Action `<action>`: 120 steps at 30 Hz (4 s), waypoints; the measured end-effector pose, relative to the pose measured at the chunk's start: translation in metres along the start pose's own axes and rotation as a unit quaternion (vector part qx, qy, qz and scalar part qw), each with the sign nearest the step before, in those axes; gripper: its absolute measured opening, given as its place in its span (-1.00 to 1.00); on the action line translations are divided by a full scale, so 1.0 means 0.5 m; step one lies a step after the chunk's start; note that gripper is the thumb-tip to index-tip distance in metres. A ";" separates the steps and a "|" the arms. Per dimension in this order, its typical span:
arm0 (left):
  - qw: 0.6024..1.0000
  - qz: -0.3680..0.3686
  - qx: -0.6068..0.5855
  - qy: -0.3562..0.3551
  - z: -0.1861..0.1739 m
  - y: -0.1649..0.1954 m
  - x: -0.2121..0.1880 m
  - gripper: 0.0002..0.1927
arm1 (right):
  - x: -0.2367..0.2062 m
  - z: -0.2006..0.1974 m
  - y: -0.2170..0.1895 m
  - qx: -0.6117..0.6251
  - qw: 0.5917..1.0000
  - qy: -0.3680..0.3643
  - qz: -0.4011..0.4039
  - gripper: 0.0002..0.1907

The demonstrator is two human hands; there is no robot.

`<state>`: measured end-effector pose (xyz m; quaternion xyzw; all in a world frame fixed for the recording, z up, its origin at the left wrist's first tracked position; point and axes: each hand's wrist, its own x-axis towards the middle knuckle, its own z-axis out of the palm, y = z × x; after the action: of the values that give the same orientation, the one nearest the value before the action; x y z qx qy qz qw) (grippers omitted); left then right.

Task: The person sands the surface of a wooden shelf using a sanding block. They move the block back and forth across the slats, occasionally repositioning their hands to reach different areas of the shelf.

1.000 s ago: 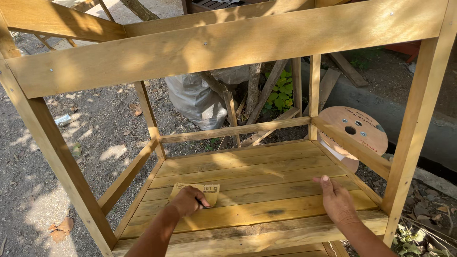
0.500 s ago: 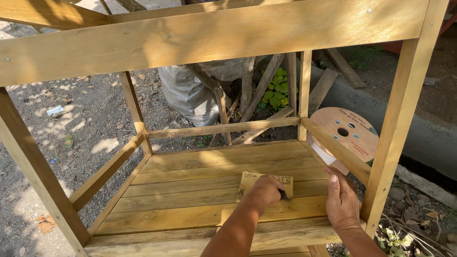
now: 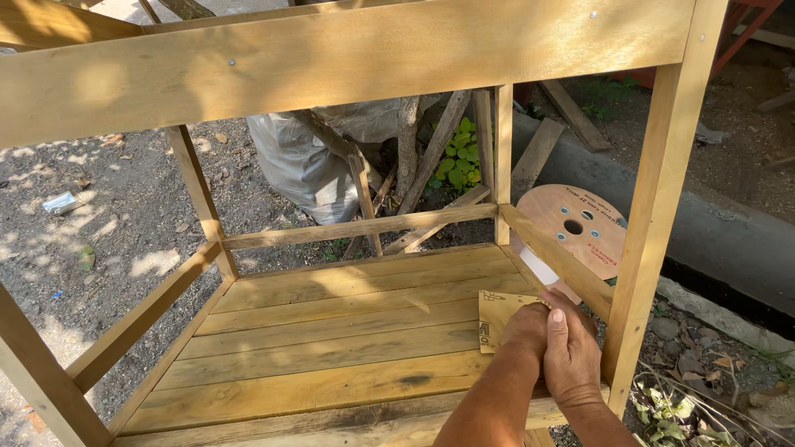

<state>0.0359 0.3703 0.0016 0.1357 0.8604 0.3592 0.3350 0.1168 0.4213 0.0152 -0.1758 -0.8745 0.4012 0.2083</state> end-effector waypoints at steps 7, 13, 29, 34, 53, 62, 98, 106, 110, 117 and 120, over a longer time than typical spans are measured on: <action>0.992 0.094 0.062 0.063 -0.123 -0.226 -0.098 -0.64 | 0.002 0.018 0.007 -0.058 0.997 -0.022 0.035 -0.44; 0.997 -0.021 0.033 0.072 -0.301 -0.495 -0.228 -0.78 | 0.000 0.037 0.029 -0.135 0.988 -0.041 0.058 -0.39; 0.937 -0.234 0.082 0.246 -0.587 -0.784 -0.386 -0.78 | -0.024 0.122 -0.042 -0.302 0.935 -0.132 0.130 -0.21; 0.976 0.027 0.094 0.193 -0.448 -0.614 -0.223 -0.75 | -0.021 0.117 -0.047 -0.301 0.937 -0.120 0.129 -0.21; 0.963 -0.149 0.052 0.217 -0.606 -0.828 -0.357 -0.80 | -0.034 0.117 -0.009 -0.302 0.947 -0.042 0.104 -0.27; 0.985 -0.032 0.076 0.154 -0.417 -0.638 -0.189 -0.73 | -0.050 0.104 -0.023 -0.224 0.970 0.012 0.091 -0.39; 0.976 0.132 0.081 0.156 -0.119 -0.273 -0.006 -0.69 | -0.033 0.091 -0.003 -0.173 0.981 -0.013 0.092 -0.52; 0.981 0.073 0.018 0.178 -0.360 -0.631 -0.153 -0.54 | -0.043 0.105 0.020 -0.221 0.973 -0.005 0.070 -0.50; 0.969 0.066 0.021 0.239 -0.467 -0.755 -0.243 -0.60 | -0.043 0.108 0.026 -0.254 0.964 -0.009 0.076 -0.50; 0.937 -0.145 -0.055 0.312 -0.594 -0.838 -0.350 -0.70 | -0.034 0.111 0.007 -0.286 0.951 -0.036 0.113 -0.47; 0.922 -0.196 0.024 0.334 -0.605 -0.835 -0.338 -0.70 | -0.035 0.108 -0.009 -0.272 0.949 -0.047 0.150 -0.44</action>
<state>-0.0402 -0.1637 -0.0567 -0.1558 0.9400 0.2902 0.0890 0.1038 0.3760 -0.0172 -0.3357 -0.9229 0.1824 0.0488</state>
